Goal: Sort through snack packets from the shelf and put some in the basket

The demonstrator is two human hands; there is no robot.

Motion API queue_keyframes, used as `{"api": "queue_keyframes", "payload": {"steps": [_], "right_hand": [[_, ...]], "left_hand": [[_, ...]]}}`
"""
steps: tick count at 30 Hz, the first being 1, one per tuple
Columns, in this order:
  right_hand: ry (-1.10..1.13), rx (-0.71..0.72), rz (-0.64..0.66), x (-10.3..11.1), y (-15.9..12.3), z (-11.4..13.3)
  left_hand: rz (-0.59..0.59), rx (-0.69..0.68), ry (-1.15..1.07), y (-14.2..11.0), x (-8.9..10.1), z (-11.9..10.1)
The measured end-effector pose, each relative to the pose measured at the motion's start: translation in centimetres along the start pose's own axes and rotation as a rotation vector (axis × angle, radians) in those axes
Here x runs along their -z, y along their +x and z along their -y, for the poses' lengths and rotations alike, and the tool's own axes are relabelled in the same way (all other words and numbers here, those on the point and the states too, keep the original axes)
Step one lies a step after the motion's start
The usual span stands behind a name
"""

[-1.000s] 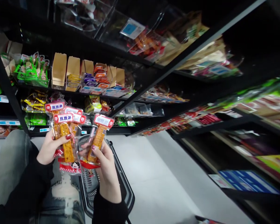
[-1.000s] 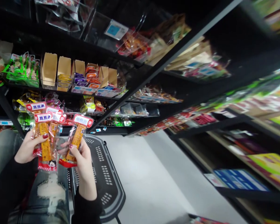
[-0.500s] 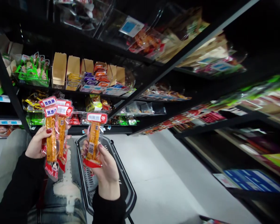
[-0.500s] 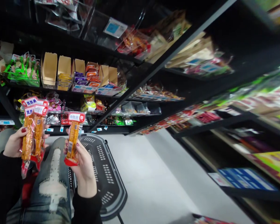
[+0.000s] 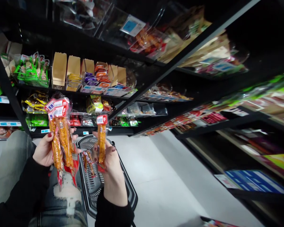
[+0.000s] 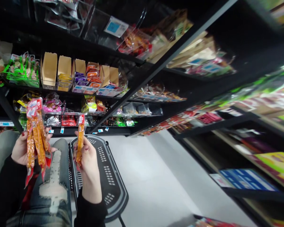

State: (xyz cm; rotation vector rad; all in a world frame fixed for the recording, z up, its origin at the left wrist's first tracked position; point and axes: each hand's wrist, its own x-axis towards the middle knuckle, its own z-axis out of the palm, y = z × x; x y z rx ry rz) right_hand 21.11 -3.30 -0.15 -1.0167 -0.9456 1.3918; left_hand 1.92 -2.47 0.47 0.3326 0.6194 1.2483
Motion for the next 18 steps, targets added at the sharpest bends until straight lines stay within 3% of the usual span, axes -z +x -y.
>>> {"api": "queue_keyframes", "payload": {"steps": [4, 8, 13, 18], "right_hand": [[-0.069, 0.016, -0.056, 0.0, -0.3, 0.2], [-0.100, 0.016, -0.088, -0.2, -0.9, 0.5], [-0.209, 0.051, -0.154, -0.4, -1.5, 0.8], [-0.129, 0.044, -0.147, -0.4, -1.3, 1.0]], "left_hand": [[0.039, 0.127, -0.165, 0.2, -0.6, 0.9], [0.107, 0.203, -0.155, 0.4, -0.7, 1.2], [0.139, 0.226, -0.073, 0.3, -0.1, 1.4], [0.224, 0.196, -0.098, 0.3, 0.3, 1.8]]}}
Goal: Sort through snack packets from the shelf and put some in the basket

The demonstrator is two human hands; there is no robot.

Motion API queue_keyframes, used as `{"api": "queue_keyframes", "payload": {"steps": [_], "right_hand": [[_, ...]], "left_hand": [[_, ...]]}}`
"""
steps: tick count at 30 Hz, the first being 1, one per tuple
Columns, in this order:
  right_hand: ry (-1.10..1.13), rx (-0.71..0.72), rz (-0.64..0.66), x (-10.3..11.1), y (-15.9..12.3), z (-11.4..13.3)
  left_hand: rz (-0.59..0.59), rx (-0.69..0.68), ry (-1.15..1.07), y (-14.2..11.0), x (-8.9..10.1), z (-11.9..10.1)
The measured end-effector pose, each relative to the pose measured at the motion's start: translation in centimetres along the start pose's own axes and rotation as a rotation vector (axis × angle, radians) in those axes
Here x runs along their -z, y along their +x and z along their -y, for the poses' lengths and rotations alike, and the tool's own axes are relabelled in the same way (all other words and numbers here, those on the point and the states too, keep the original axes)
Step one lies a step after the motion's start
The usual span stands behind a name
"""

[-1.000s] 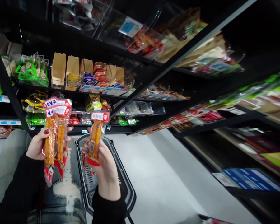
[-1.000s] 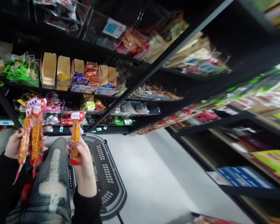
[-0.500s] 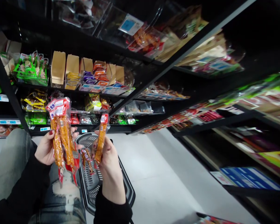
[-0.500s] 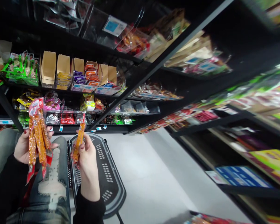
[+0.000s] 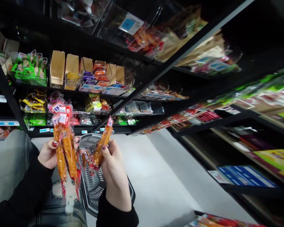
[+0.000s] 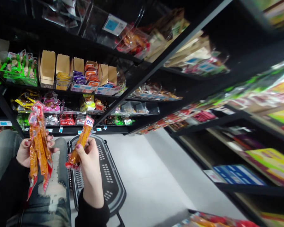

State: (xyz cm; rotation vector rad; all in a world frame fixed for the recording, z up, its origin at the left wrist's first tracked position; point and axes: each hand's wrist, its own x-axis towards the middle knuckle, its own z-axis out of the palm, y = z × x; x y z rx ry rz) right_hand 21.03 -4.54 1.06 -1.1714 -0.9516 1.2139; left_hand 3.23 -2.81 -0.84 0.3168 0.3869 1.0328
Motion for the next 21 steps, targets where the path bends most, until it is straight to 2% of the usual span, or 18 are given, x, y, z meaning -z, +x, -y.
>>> {"api": "queue_keyframes", "payload": {"steps": [3, 6, 9, 14, 17, 21], "right_hand": [[-0.049, 0.007, 0.014, -0.2, 0.1, 0.2], [-0.277, 0.083, -0.153, -0.4, 0.2, 0.5], [-0.542, 0.146, -0.307, -0.6, 0.2, 0.6], [-0.653, 0.132, -0.229, -1.3, -0.2, 0.7], [-0.688, 0.129, -0.200, -1.8, -0.4, 0.5], [-0.615, 0.141, -0.069, -1.8, -0.3, 0.1]], "left_hand": [[0.041, -0.069, -0.058, 0.1, -0.6, 0.0], [0.109, -0.022, -0.069, 0.1, -1.4, -0.2], [0.100, 0.049, -0.055, 0.2, -1.8, 0.0], [-0.021, 0.111, -0.027, 0.8, -1.3, 1.5], [-0.028, 0.151, -0.030, 1.1, -1.3, 2.2], [-0.039, 0.136, 0.013, 1.2, -1.5, 2.3]]}}
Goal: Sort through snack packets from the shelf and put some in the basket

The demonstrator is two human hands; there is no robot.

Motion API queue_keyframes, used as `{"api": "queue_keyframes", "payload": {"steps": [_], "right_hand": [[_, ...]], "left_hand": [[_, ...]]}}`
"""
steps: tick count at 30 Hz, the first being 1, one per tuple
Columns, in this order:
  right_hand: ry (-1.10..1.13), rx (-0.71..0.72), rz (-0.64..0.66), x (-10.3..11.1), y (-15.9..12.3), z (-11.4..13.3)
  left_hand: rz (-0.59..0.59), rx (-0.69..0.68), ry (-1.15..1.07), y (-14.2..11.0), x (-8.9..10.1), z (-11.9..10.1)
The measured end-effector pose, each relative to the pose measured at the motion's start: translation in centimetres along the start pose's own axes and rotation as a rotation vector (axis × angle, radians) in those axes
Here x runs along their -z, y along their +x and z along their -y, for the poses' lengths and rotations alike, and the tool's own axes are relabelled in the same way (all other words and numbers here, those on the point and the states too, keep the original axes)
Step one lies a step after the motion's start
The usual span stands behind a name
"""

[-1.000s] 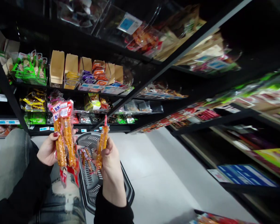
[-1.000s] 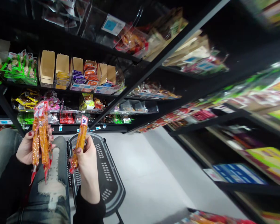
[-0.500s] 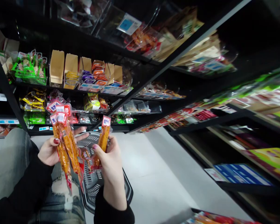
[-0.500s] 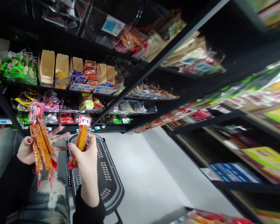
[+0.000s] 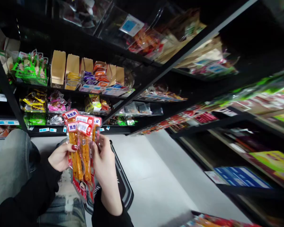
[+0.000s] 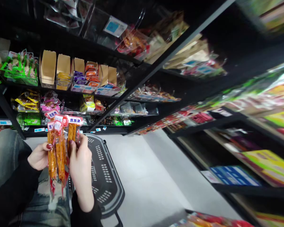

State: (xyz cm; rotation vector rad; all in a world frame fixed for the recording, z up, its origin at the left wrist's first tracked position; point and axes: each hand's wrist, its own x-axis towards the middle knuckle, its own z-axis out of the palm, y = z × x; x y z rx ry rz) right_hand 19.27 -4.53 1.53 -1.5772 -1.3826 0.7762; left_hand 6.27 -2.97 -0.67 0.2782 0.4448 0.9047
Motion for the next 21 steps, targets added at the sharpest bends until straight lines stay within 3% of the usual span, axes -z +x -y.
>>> {"api": "queue_keyframes", "payload": {"steps": [5, 9, 13, 16, 21], "right_hand": [[0.104, 0.089, 0.093, 0.1, 0.0, -0.4], [0.074, 0.079, 0.087, 0.2, -0.2, -0.7], [-0.012, 0.164, -0.078, 0.5, -0.4, -0.9], [0.087, 0.212, -0.201, 0.8, -0.8, -0.6], [0.078, 0.271, -0.027, 0.9, -1.5, -0.2]], "left_hand": [[-0.071, -0.079, 0.080, -0.1, -0.1, -0.3], [-0.102, -0.114, 0.103, -0.1, -0.3, -0.2], [-0.107, -0.168, 0.155, -0.3, -0.7, -0.1], [-0.111, -0.181, 0.172, -0.4, -0.9, -0.2], [-0.124, -0.231, 0.204, -0.5, -1.0, -0.4]]}}
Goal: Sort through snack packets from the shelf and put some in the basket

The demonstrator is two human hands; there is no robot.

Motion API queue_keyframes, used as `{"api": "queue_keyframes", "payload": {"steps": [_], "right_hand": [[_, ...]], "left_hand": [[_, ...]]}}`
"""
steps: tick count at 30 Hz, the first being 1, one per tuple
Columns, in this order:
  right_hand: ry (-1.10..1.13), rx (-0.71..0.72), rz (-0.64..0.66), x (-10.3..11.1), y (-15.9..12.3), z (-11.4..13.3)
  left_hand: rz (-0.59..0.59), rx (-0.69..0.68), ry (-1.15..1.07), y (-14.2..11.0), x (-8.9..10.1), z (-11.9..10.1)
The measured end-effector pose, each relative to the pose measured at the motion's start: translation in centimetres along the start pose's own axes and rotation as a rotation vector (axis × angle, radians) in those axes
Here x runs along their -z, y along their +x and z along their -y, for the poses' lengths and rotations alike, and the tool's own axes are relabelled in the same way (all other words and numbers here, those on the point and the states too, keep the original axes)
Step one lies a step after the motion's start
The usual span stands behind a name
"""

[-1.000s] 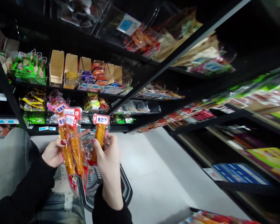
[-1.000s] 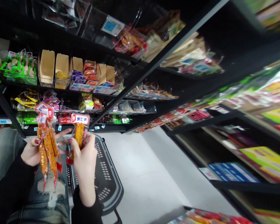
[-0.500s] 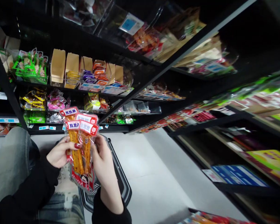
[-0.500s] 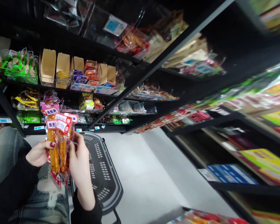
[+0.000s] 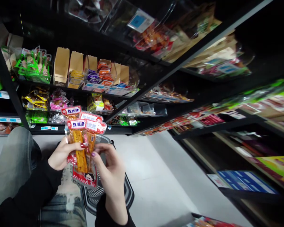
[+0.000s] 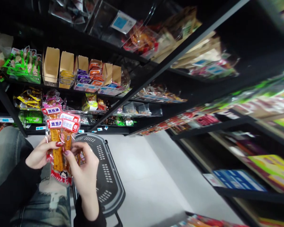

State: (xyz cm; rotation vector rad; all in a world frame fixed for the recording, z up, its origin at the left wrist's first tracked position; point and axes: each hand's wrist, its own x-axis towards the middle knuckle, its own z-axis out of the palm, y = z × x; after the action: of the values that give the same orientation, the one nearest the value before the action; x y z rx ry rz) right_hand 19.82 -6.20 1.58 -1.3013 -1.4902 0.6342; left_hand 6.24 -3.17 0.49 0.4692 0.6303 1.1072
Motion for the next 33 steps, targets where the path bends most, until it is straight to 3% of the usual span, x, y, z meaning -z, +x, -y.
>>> {"api": "queue_keyframes", "payload": {"steps": [4, 12, 14, 17, 20, 23, 26, 29, 33], "right_hand": [[-0.051, -0.046, 0.002, -0.3, -0.3, -0.4], [0.042, -0.020, -0.251, -0.3, -0.5, -0.6], [0.126, -0.036, -0.343, -0.3, -0.5, -0.6], [0.443, -0.185, -0.421, 0.0, -0.3, -0.8], [0.787, -0.365, -0.366, 1.1, 0.3, -1.1], [0.915, -0.451, -0.271, 2.2, 1.0, -1.9], [0.848, -0.434, -0.132, 2.5, 1.2, -2.8], [0.694, -0.373, -0.033, 2.1, 1.1, -3.4], [0.622, -0.287, -0.061, 1.7, 0.8, -3.5]], "left_hand": [[-0.023, -0.022, 0.031, -0.1, 0.0, 0.0], [-0.224, 0.050, -0.067, 0.0, 0.2, 0.0], [-0.189, 0.036, -0.090, 0.0, 0.3, -0.2], [-0.073, 0.032, -0.149, 0.2, 0.4, -0.7], [0.068, 0.129, -0.210, 0.3, 1.2, -1.2], [0.227, 0.251, -0.265, 0.4, 2.1, -1.2], [0.301, 0.298, -0.289, 0.3, 2.5, -0.9], [0.289, 0.319, -0.271, 0.0, 2.1, -0.8], [0.234, 0.290, -0.225, -0.4, 1.1, -1.3]]}}
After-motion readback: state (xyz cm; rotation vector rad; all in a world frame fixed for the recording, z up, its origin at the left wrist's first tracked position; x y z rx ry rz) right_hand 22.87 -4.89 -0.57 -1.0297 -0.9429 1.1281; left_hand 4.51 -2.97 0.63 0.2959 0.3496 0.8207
